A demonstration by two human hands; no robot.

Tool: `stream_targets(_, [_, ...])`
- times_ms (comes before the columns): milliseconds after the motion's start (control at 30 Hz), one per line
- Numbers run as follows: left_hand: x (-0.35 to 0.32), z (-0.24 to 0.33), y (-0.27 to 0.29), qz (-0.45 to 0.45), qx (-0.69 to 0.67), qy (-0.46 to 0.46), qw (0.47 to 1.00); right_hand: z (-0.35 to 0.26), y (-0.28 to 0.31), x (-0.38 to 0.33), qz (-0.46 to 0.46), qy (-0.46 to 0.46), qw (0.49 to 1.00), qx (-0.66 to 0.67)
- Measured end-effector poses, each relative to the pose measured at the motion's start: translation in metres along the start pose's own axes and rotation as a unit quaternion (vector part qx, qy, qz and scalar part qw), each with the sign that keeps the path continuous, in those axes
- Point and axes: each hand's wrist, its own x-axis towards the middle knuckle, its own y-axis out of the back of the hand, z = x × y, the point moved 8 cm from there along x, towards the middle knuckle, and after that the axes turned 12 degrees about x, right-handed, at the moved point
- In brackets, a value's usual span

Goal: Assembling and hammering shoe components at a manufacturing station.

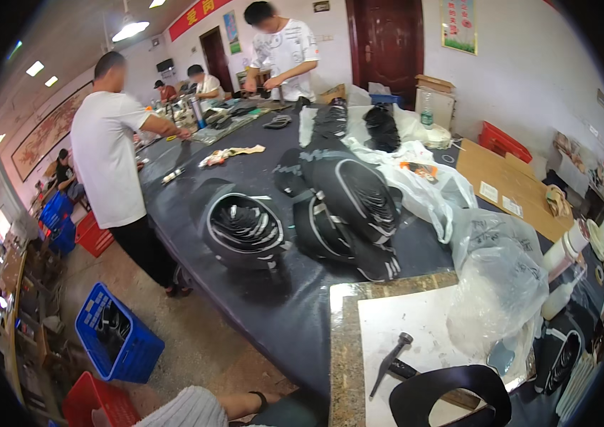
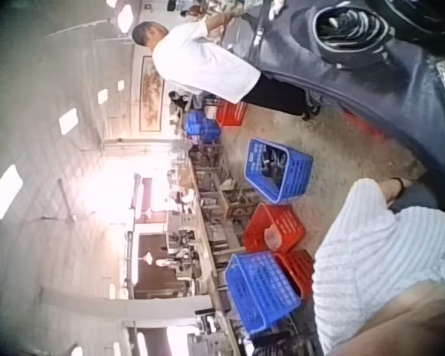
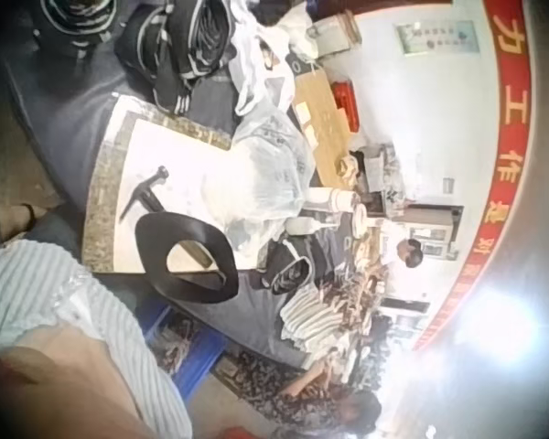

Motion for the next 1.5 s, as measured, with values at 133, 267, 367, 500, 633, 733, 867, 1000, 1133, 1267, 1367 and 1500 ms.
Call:
stream_targets(133, [-0.025,0.005,0.025,0.096,0.083,-0.018,0.992,0.0,0.011,-0.001,0.006,0.005,1.0,-0.022])
stream_targets(267, [-0.04,0.011,0.028,0.228,0.195,-0.063,0.952,0.01,0.01,0.011,-0.014,0.027,0.998,-0.053])
stream_targets(367, [0.049,-0.035,0.03,0.284,0.227,-0.133,0.922,0.019,0.015,0.025,-0.015,0.074,0.994,-0.074])
stream_targets(500, [-0.041,0.035,0.089,0.305,0.131,-0.155,0.93,0.049,0.056,0.042,0.024,0.098,0.99,-0.098])
stream_targets(633, [-0.172,0.067,0.152,0.54,-0.081,-0.362,0.756,0.062,0.085,0.061,0.043,0.119,0.981,-0.144])
stream_targets(733, [-0.266,0.088,0.166,0.642,-0.127,-0.416,0.632,0.074,0.126,0.064,0.059,0.162,0.93,-0.326])
stream_targets(867, [-0.308,0.058,0.179,0.659,-0.196,-0.412,0.598,0.021,0.105,0.0,0.038,0.181,0.98,-0.077])
stream_targets(1000, [-0.315,0.106,0.178,0.57,-0.204,-0.48,0.635,-0.064,0.117,-0.106,-0.129,0.157,0.978,-0.052])
stream_targets(1133, [-0.345,0.228,0.117,0.461,-0.101,-0.618,0.629,-0.131,0.172,-0.17,-0.091,0.253,0.942,0.201])
stream_targets(1267, [-0.331,0.287,0.046,0.38,0.053,-0.676,0.629,-0.238,0.19,-0.177,0.062,0.424,0.892,0.142])
stream_targets(1367, [-0.322,0.307,-0.005,0.368,0.146,-0.724,0.565,-0.257,0.232,-0.132,0.263,0.472,0.83,0.139])
stream_targets(1500, [-0.282,0.314,-0.032,0.422,0.319,-0.649,0.547,-0.225,0.256,-0.028,0.24,0.435,0.865,0.064])
